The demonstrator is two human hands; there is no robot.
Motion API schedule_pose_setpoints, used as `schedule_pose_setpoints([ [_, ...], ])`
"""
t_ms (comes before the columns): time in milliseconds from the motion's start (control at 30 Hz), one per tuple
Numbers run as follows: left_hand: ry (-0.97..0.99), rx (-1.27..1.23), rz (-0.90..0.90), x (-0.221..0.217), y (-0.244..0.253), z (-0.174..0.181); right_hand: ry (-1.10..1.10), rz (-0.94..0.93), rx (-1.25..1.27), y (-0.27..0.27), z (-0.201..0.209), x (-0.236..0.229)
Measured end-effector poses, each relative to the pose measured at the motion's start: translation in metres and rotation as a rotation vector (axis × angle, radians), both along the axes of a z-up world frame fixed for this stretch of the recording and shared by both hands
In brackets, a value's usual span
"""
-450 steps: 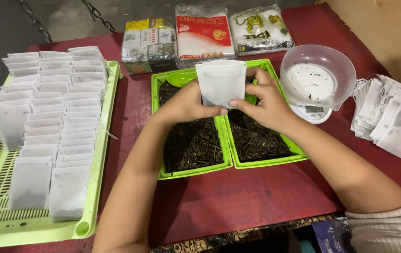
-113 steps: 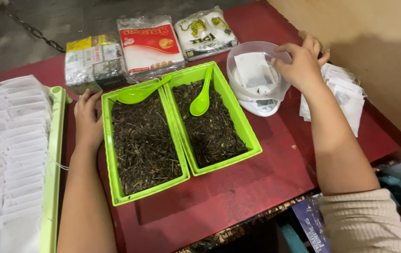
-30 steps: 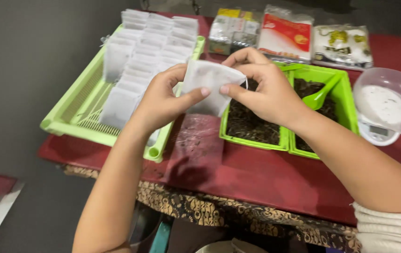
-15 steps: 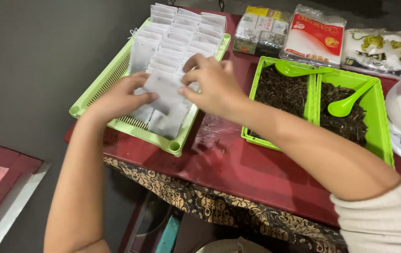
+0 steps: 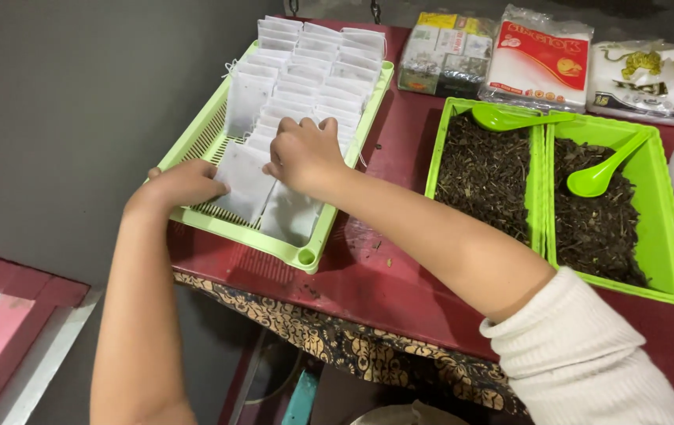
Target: Filling individual tea bags with loose tea leaves using a scoop and organizing them in a tray
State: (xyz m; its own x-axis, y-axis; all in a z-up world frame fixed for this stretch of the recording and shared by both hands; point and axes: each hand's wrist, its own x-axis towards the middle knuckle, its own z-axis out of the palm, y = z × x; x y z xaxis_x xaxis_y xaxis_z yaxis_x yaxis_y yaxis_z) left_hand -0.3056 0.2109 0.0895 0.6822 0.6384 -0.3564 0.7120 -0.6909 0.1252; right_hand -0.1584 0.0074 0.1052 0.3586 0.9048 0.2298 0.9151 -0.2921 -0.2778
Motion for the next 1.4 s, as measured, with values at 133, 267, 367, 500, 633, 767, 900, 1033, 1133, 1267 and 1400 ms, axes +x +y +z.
schedule_pose_setpoints([
  [133, 0.077, 0.050, 0.006, 0.011, 0.007, -0.007, -0.048, -0.009, -0.025, 0.001, -0.018, 0.009],
  [267, 0.092, 0.082, 0.039, 0.009, 0.007, -0.008, -0.096, 0.057, -0.145, -0.013, -0.030, 0.010],
  [367, 0.142, 0.070, 0.020, 0.008, -0.002, -0.004, -0.089, 0.080, -0.218, -0.021, -0.027, 0.005],
  [500, 0.153, 0.056, -0.008, 0.005, -0.016, 0.001, -0.068, 0.134, -0.245, -0.028, -0.019, -0.002],
  [633, 0.142, 0.075, -0.012, -0.002, -0.035, 0.022, -0.132, 0.134, -0.183, -0.017, -0.037, -0.002],
  [767, 0.136, 0.072, 0.035, -0.006, -0.039, 0.024, -0.171, 0.141, -0.112, -0.015, -0.041, -0.010],
  [900, 0.066, 0.052, 0.040, -0.006, -0.024, 0.016, -0.246, 0.156, -0.107, -0.014, -0.064, -0.001],
  [1033, 0.043, 0.058, 0.038, -0.003, -0.036, 0.027, -0.205, 0.164, -0.129, -0.023, -0.053, -0.004],
  [1133, -0.009, 0.031, 0.020, -0.005, -0.046, 0.037, -0.204, 0.169, -0.148, -0.028, -0.047, -0.007],
  [1267, 0.038, 0.073, 0.018, 0.000, -0.044, 0.033, -0.182, 0.155, -0.200, -0.031, -0.037, -0.007],
  [1400, -0.028, 0.117, -0.005, 0.006, -0.018, 0.002, -0.154, 0.123, -0.258, -0.038, -0.027, -0.003],
])
